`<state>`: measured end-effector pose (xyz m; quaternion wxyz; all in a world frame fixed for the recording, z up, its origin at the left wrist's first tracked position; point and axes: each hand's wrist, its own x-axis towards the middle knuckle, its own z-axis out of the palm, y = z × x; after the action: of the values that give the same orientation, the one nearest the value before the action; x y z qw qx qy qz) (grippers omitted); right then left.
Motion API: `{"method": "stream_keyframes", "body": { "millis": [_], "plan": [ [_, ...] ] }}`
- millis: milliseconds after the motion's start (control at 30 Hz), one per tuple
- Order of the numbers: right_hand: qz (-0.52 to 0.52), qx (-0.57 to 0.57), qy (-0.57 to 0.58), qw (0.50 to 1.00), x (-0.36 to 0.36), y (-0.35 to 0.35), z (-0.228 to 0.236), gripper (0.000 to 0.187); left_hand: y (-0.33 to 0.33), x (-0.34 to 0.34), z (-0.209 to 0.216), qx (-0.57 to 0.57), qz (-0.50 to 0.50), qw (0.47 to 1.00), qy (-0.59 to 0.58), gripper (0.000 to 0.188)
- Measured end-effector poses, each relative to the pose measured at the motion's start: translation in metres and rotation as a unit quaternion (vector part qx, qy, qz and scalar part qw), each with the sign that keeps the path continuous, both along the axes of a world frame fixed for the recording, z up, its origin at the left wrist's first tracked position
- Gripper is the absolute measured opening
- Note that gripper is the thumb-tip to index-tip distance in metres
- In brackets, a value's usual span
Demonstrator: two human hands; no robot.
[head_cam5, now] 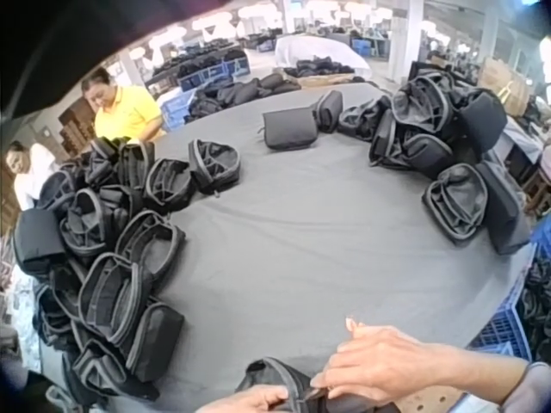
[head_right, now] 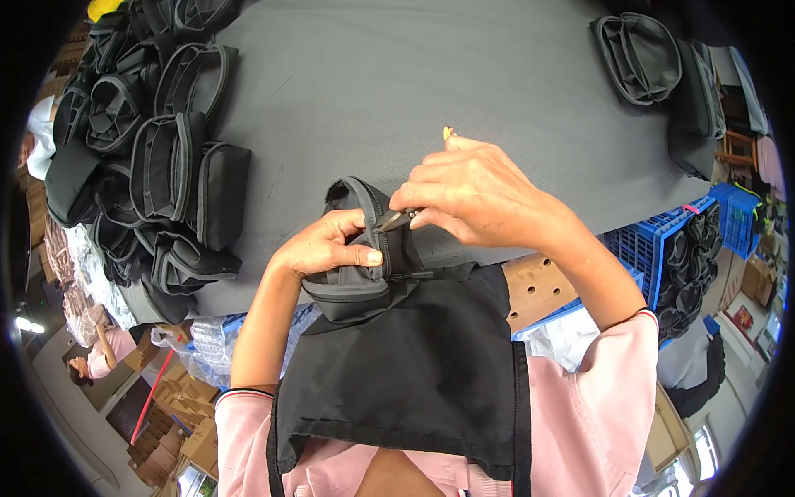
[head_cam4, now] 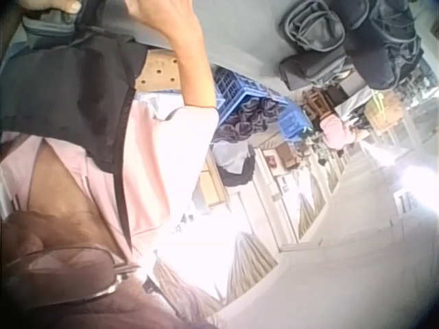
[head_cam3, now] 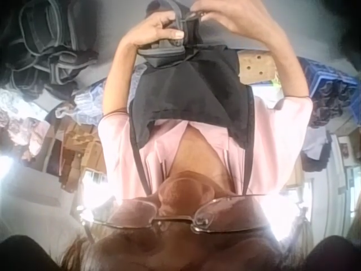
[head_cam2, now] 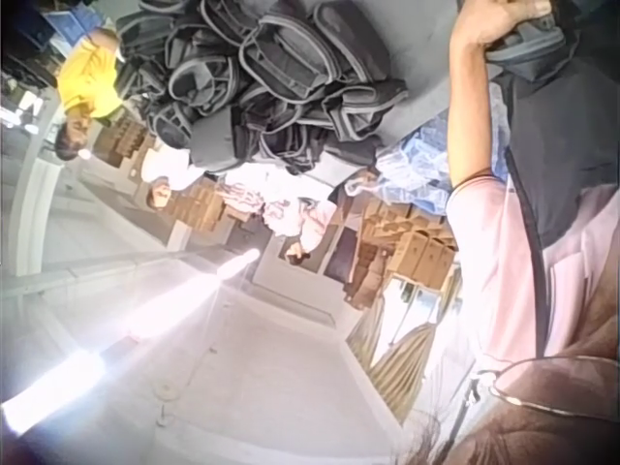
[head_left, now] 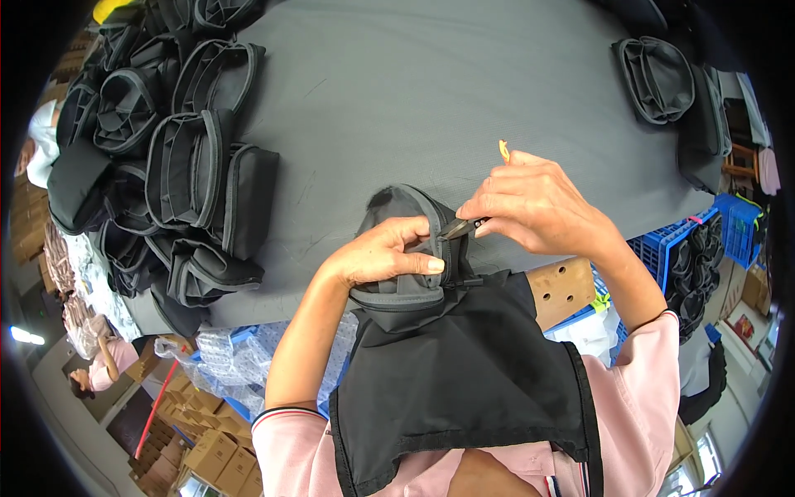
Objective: Trimming excess threads from manufactured fabric pouches using clippers
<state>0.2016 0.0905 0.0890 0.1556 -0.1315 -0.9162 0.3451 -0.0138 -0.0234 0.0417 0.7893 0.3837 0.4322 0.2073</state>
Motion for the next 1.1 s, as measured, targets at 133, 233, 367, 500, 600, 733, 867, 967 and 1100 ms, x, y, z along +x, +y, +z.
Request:
{"method": "stream_keyframes", "body": {
  "millis": [133, 233, 367, 500, 600, 733, 867, 967, 1100],
  "plan": [
    [-0.018, -0.008, 0.005, 1.0, 0.001, -0.005, -0.005, 0.023, 0.002, 0.002, 0.007, 0.0, 0.014, 1.0, -0.011, 0.03],
    [-0.045, -0.014, 0.004, 0.999, 0.004, -0.009, -0.006, 0.022, 0.003, 0.002, 0.009, -0.021, 0.022, 0.999, -0.017, 0.031],
    [-0.071, 0.026, -0.018, 0.997, 0.003, -0.019, -0.001, 0.02, 0.002, 0.003, 0.01, -0.02, 0.044, 0.999, -0.026, 0.035],
    [-0.133, -0.047, 0.02, 0.99, 0.005, -0.029, -0.011, 0.019, 0.002, 0.001, 0.009, -0.037, 0.051, 0.998, -0.025, 0.037],
    [-0.188, -0.182, 0.003, 0.965, 0.008, -0.034, -0.009, 0.018, 0.001, 0.003, 0.013, -0.017, 0.064, 0.997, -0.03, 0.037],
    [-0.191, -0.109, 0.021, 0.975, 0.009, -0.039, -0.011, 0.018, 0.001, 0.004, 0.014, -0.018, 0.072, 0.997, -0.034, 0.037],
    [-0.176, -0.042, 0.048, 0.982, 0.004, -0.039, -0.01, 0.018, 0.0, 0.003, 0.011, -0.022, 0.066, 0.997, -0.032, 0.034],
    [-0.172, -0.029, 0.046, 0.984, 0.004, -0.038, -0.009, 0.017, 0.0, 0.004, 0.012, -0.02, 0.066, 0.997, -0.026, 0.032],
    [-0.183, -0.061, 0.027, 0.981, 0.004, -0.041, -0.012, 0.018, 0.0, 0.004, 0.011, -0.019, 0.08, 0.996, -0.021, 0.032]
  ]
}}
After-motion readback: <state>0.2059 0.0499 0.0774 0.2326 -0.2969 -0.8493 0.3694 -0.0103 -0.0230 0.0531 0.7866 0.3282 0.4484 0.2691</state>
